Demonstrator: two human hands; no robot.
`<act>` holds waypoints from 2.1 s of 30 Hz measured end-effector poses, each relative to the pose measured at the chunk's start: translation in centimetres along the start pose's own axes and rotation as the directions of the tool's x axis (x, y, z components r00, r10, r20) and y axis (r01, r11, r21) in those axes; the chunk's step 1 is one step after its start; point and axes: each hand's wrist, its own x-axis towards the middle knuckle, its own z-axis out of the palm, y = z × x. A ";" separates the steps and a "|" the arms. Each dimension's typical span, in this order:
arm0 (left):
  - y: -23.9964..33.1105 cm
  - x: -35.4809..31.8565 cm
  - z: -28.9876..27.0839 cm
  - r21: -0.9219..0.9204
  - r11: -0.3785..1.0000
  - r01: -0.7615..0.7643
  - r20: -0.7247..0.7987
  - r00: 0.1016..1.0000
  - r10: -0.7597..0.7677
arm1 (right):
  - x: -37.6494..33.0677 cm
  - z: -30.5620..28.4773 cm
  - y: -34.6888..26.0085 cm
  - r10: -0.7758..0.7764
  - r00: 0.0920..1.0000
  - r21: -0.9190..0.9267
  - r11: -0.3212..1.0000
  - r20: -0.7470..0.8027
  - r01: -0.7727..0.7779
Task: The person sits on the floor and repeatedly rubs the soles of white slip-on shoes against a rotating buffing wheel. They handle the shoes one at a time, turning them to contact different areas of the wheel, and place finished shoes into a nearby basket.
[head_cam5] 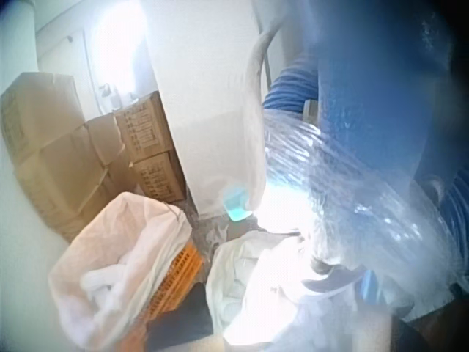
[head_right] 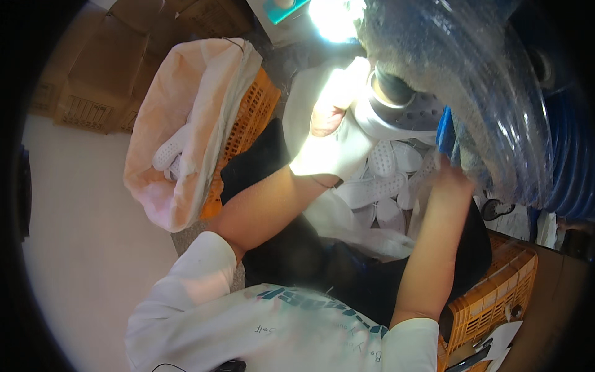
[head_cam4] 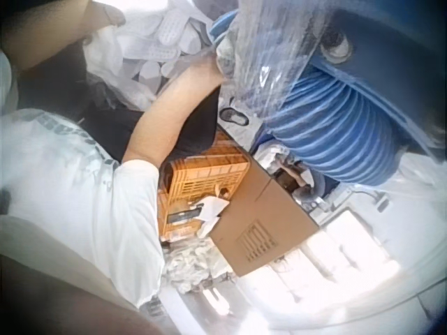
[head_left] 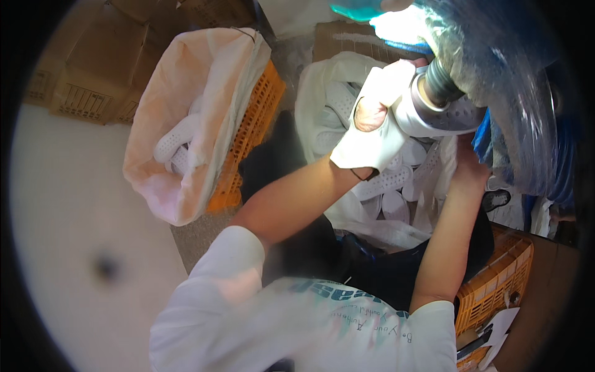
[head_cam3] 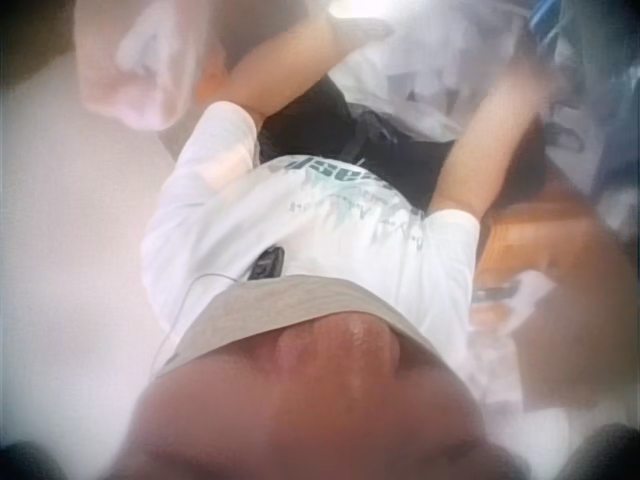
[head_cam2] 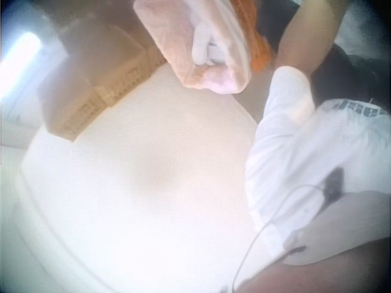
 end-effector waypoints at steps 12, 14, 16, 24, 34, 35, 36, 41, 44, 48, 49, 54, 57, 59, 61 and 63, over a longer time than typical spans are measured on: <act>-1.8 -2.8 0.9 -0.405 0.901 0.151 -0.042 0.982 -0.184 | -24.4 -3.8 -7.0 0.302 0.953 -0.391 0.881 0.035 -0.265; -2.1 -2.8 1.1 -0.414 0.892 0.183 -0.028 0.977 -0.213 | -25.2 -1.1 -6.6 0.290 0.957 -0.379 0.889 0.028 -0.258; -2.2 -2.7 1.2 -0.412 0.889 0.199 -0.022 0.973 -0.228 | -24.3 1.2 -6.8 0.294 0.954 -0.376 0.892 0.061 -0.251; -1.6 -0.5 -0.5 -0.410 0.892 0.188 -0.062 0.971 -0.233 | -17.9 6.5 -6.6 0.296 0.949 -0.408 0.884 0.108 -0.229; -0.9 2.8 -3.6 -0.428 0.889 0.164 -0.180 0.948 -0.262 | -11.5 6.6 -3.1 0.285 0.928 -0.189 0.951 0.238 -0.244; -0.8 3.0 -4.0 -0.434 0.886 0.160 -0.200 0.943 -0.268 | -10.9 6.5 -2.8 0.294 0.921 -0.219 0.946 0.256 -0.241; -0.7 3.2 -4.4 -0.439 0.885 0.154 -0.212 0.940 -0.269 | -10.3 6.6 -2.3 0.295 0.893 -0.079 0.955 0.340 -0.285; -0.5 3.9 -6.0 -0.461 0.878 0.128 -0.268 0.923 -0.275 | -9.0 7.3 -0.5 0.283 0.863 -0.070 0.957 0.419 -0.281; -0.5 4.4 -6.8 -0.466 0.877 0.118 -0.294 0.914 -0.279 | -8.8 7.9 0.1 0.324 0.833 -0.026 0.936 0.449 -0.350; -0.7 4.7 -7.9 -0.473 0.875 0.104 -0.324 0.903 -0.283 | -9.1 8.9 0.5 0.354 0.826 -0.074 0.930 0.439 -0.359; -0.8 4.7 -8.2 -0.468 0.878 0.103 -0.335 0.898 -0.284 | -9.3 9.2 0.5 0.346 0.842 -0.098 0.937 0.414 -0.337; -2.7 3.0 -9.9 -0.352 0.927 0.129 -0.481 0.825 -0.298 | -11.5 10.1 0.5 0.300 0.895 -0.214 0.947 0.330 -0.239; -3.4 -0.2 -10.6 -0.307 0.933 0.187 -0.526 0.784 -0.330 | -14.1 9.6 0.2 0.312 0.871 -0.367 0.915 0.380 -0.167; -3.0 -2.3 -10.7 -0.300 0.926 0.228 -0.502 0.788 -0.357 | -16.6 8.6 -0.8 0.379 0.874 -0.428 0.874 0.304 -0.231; -2.2 -3.2 -10.3 -0.293 0.925 0.243 -0.433 0.829 -0.355 | -18.8 7.0 -2.4 0.408 0.872 -0.491 0.838 0.272 -0.238; -1.4 -2.7 -9.2 -0.300 0.922 0.245 -0.280 0.901 -0.331 | -20.2 5.0 -4.6 0.407 0.891 -0.467 0.839 0.200 -0.279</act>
